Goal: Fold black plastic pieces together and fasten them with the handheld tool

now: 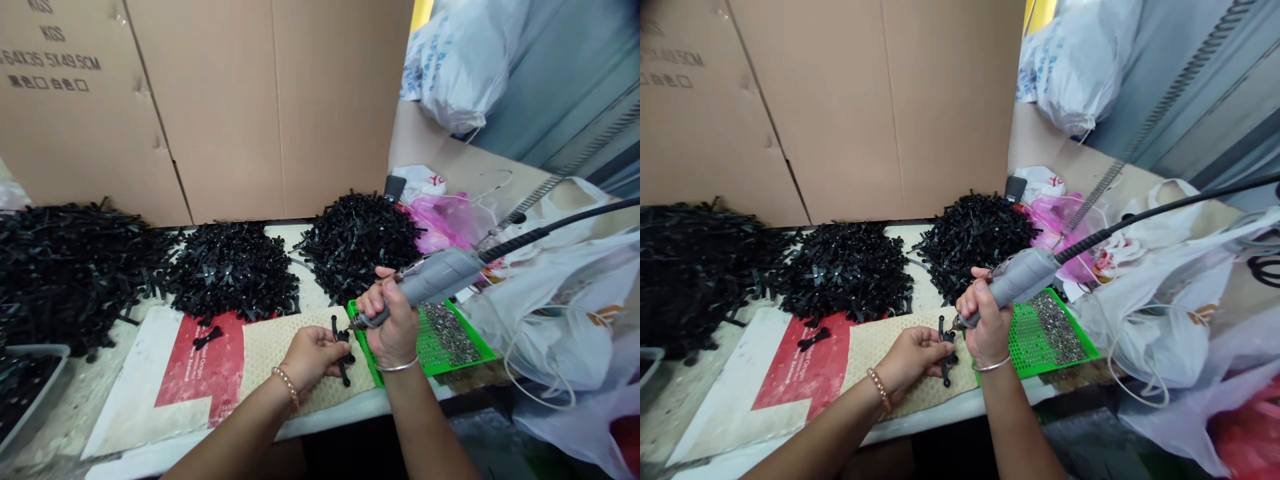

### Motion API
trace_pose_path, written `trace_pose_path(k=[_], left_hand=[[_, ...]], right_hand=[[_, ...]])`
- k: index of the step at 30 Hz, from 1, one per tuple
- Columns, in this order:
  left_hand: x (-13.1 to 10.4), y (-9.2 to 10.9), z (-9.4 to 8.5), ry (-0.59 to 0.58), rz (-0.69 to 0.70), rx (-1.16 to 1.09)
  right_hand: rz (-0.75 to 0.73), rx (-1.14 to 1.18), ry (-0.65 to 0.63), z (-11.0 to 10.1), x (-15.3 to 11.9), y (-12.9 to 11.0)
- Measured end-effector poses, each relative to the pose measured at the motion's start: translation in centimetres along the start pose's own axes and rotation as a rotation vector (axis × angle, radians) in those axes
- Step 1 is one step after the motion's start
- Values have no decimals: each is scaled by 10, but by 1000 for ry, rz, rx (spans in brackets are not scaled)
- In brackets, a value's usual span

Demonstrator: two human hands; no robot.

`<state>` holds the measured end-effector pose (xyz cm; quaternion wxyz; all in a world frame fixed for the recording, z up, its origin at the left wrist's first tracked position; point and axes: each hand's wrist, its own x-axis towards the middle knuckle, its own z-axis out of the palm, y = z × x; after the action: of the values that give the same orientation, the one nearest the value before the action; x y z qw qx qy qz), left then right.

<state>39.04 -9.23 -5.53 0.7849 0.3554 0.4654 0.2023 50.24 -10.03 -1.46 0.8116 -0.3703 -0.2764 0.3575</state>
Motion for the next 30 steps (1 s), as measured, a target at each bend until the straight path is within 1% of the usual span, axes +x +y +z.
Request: trace_pose_path(k=[11,21,26,30], left_hand=[[-1,1,2,0,-7,25],[1,-1,0,2,1,39],[-1,2,1,1,-18,50],[0,1,1,0,-6,49]], right_hand=[[-22,-12,-49,-4,-2,7],[-57,-18,-77,-2,-6,2],[-70,-49,-86,-2,-6,5],[-74,-80,-83,-2,-6,8]])
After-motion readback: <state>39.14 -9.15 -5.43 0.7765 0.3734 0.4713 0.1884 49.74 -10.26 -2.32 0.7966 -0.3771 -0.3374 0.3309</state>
